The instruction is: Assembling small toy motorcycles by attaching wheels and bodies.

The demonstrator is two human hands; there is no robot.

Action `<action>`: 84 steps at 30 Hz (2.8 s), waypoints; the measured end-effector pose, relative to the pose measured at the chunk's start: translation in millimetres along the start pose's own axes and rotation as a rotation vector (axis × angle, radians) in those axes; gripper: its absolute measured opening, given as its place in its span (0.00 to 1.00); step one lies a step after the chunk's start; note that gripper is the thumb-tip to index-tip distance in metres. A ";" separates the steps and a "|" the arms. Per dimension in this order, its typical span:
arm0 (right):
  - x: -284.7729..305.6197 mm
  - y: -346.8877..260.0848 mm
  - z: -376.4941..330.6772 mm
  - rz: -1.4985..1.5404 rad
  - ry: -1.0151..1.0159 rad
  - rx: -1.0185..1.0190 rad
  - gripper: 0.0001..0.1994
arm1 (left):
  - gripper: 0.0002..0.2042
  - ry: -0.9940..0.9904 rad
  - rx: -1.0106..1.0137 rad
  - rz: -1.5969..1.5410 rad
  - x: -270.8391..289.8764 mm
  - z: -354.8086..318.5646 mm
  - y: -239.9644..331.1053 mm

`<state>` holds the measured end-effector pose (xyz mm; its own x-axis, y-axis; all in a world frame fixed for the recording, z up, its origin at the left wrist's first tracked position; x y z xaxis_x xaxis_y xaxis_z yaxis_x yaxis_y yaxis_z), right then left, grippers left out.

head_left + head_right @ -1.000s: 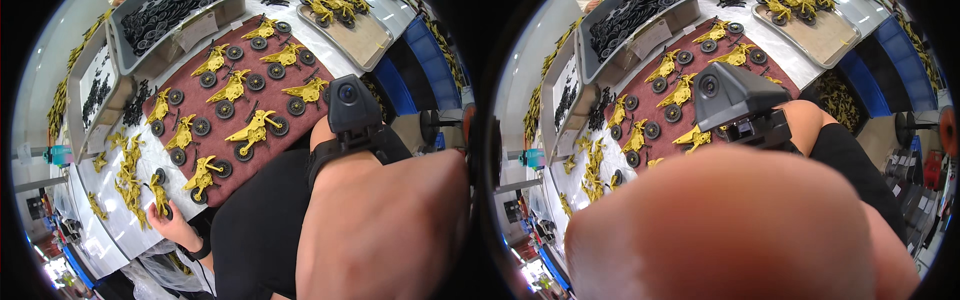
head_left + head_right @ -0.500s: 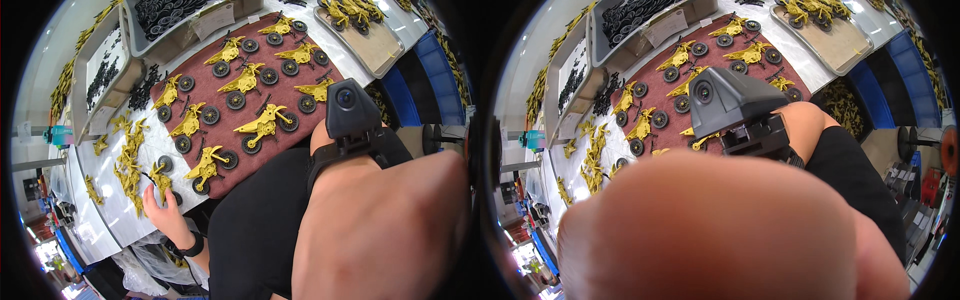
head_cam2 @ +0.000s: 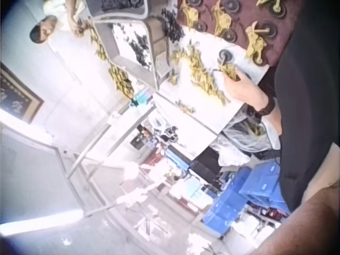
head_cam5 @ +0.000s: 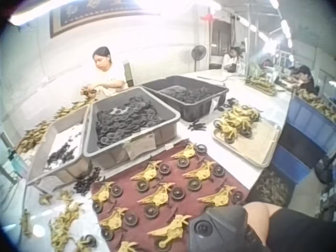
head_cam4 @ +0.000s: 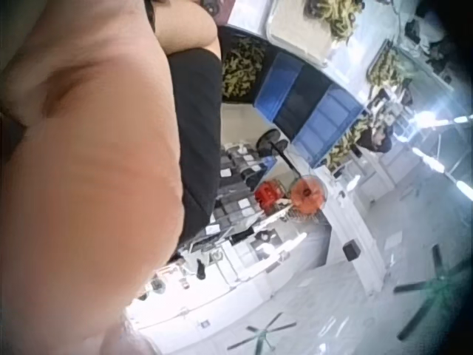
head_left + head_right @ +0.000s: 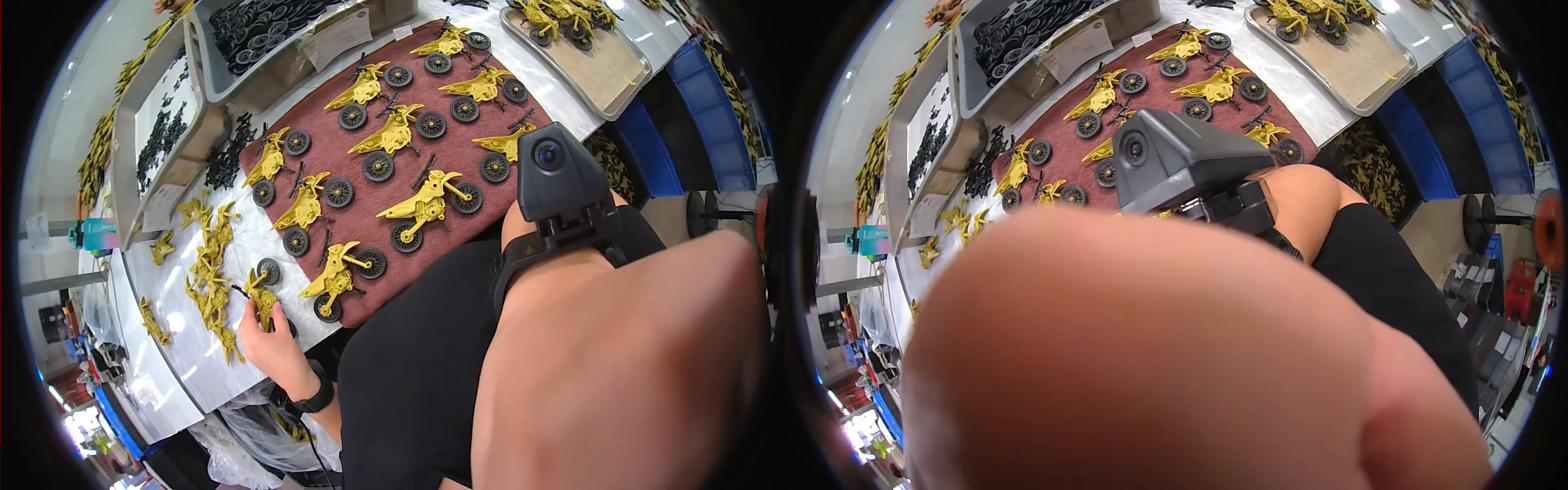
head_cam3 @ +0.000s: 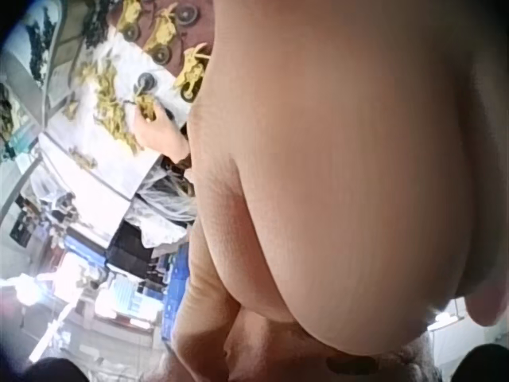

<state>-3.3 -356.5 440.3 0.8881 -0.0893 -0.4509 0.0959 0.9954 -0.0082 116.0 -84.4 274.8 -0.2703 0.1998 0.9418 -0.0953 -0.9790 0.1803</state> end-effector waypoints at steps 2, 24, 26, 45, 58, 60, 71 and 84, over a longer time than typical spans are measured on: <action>1.7 0.6 -0.3 0.007 0.001 0.000 0.12 | 0.18 0.005 -0.012 0.016 -0.2 0.2 -1.1; -0.5 -0.8 -2.2 0.017 0.001 -0.008 0.12 | 0.18 0.012 0.003 -0.010 -0.6 -0.6 -2.4; -1.4 -2.1 -2.1 0.019 -0.002 -0.005 0.12 | 0.18 0.014 -0.007 -0.005 -0.3 -0.4 -2.5; 2.3 3.6 0.2 0.052 0.004 -0.050 0.11 | 0.18 0.019 0.006 -0.006 -3.2 -2.0 -9.8; 49.0 22.9 20.4 0.116 0.060 -0.231 0.11 | 0.18 0.047 0.048 -0.013 0.7 -6.5 -17.0; 80.9 29.0 10.5 -0.199 0.012 -0.185 0.12 | 0.18 0.016 -0.027 -0.030 -5.8 -4.8 -12.7; 327.6 107.0 6.7 -1.866 -0.204 -0.918 0.10 | 0.18 0.174 0.014 0.029 -4.7 -12.6 -2.7; 369.5 122.5 13.3 -2.012 -0.281 -1.038 0.06 | 0.19 0.230 0.022 -0.004 -7.0 -18.2 0.1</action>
<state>342.6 -268.0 284.6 0.0090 -0.5728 0.8197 0.5418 -0.6862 -0.4854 100.4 -85.2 263.0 -0.4814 0.2055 0.8521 -0.0764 -0.9783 0.1928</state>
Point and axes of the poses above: each hand's wrist, its own z-axis towards the middle knuckle, its own x-axis out of the back of the hand, y = z × x, the point moved 4 cm from there along z, towards the middle knuckle, and after that the axes turned 10 degrees about z, right-handed, at the moved point
